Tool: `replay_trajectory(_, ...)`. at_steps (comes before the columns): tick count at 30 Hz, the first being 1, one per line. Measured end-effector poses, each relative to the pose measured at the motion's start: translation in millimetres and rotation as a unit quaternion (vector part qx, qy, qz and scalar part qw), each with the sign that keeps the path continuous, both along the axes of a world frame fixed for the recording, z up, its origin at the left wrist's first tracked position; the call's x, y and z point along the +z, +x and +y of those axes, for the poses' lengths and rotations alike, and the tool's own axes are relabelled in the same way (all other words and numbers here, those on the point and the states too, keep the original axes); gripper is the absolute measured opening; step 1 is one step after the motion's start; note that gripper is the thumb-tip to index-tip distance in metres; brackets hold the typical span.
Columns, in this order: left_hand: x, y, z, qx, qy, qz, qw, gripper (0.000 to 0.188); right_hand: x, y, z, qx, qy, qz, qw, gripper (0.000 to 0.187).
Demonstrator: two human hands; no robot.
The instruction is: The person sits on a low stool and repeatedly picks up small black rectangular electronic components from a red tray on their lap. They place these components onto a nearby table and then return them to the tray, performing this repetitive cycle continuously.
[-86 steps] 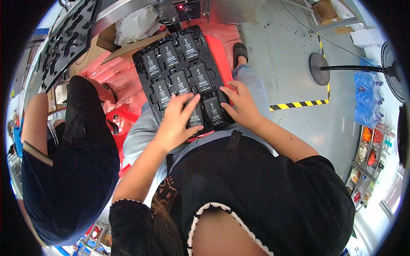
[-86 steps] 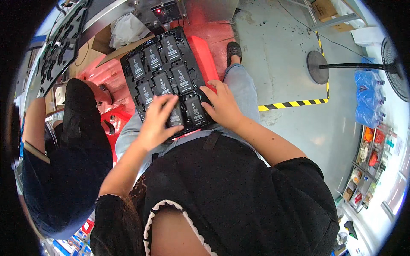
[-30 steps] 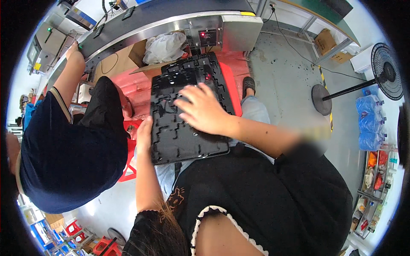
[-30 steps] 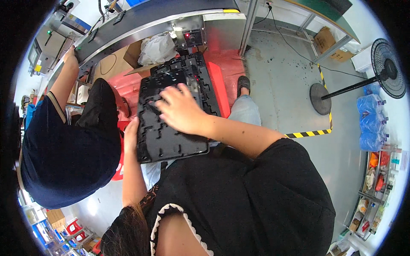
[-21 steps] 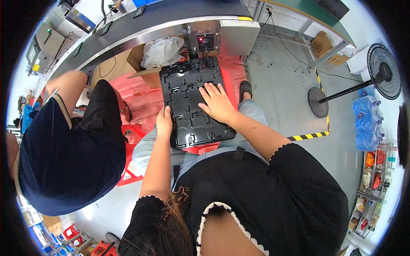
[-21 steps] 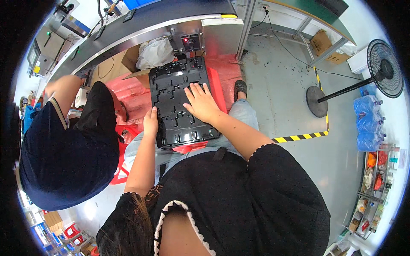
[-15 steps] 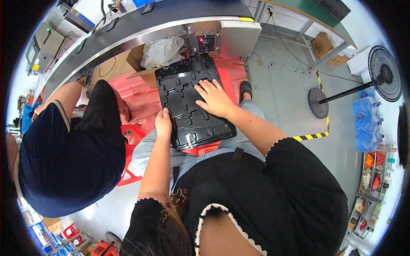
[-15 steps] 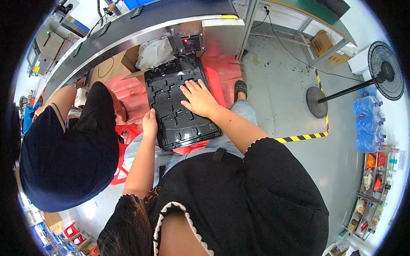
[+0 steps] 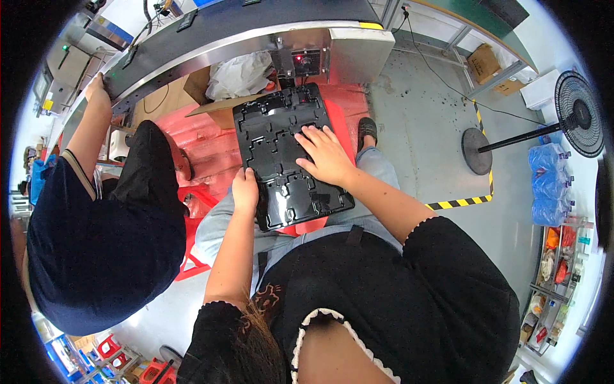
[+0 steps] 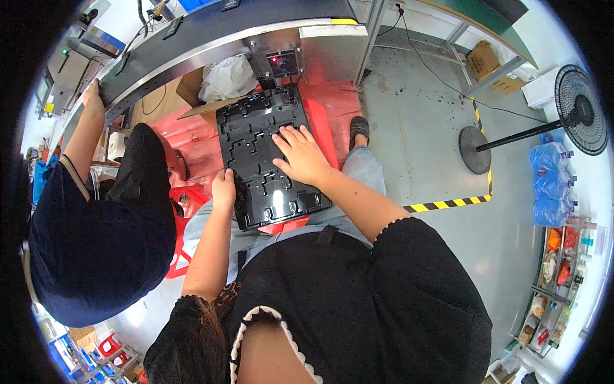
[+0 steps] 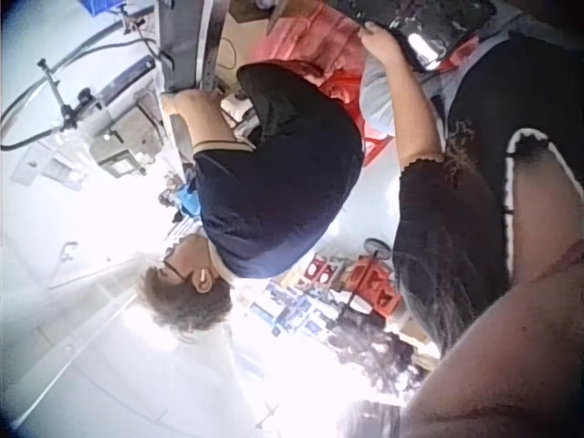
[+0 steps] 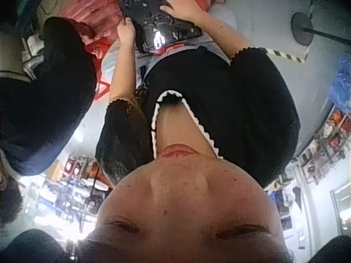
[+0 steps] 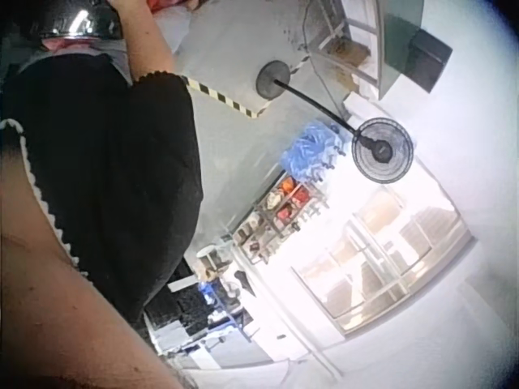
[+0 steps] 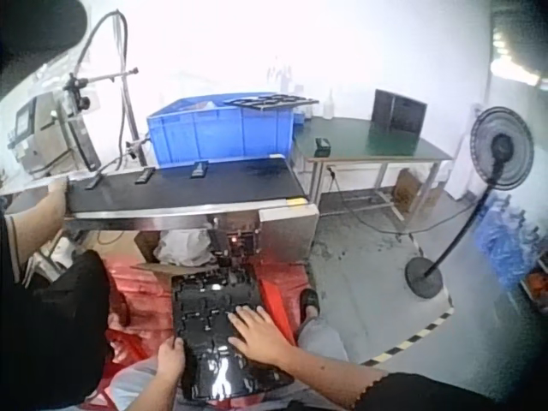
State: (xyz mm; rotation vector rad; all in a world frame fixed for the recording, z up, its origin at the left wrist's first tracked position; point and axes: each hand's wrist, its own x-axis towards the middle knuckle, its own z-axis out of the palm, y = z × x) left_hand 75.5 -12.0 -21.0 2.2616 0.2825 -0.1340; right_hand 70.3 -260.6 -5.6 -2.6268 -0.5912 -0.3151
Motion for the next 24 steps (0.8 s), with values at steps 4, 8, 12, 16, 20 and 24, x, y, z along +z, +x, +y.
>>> replay_trajectory(4,5,-3,-6,0.016,-0.047,-0.020,0.999,0.035,6,-2,-4,0.008,0.009,0.013,1.000,0.058)
replay_trajectory(8,12,17,38,-0.003,-0.039,-0.110,0.993,0.043,82,41,-13,0.069,0.139,-0.048,0.987,0.047)
replay_trajectory(12,134,88,25,-0.083,-0.052,-0.305,0.947,0.030,179,144,-46,0.036,0.091,-0.229,0.968,0.040)
replay_trajectory(16,219,210,-22,-0.273,0.079,-0.460,0.841,0.046,207,297,-97,-0.040,-0.007,-0.232,0.972,0.061)
replay_trajectory(20,217,346,-41,-0.317,0.185,-0.426,0.827,0.081,237,358,-114,-0.093,-0.148,0.135,0.975,0.083)
replay_trajectory(24,196,440,-43,-0.415,0.229,-0.227,0.851,0.086,245,366,-136,-0.042,-0.170,-0.015,0.984,0.030)
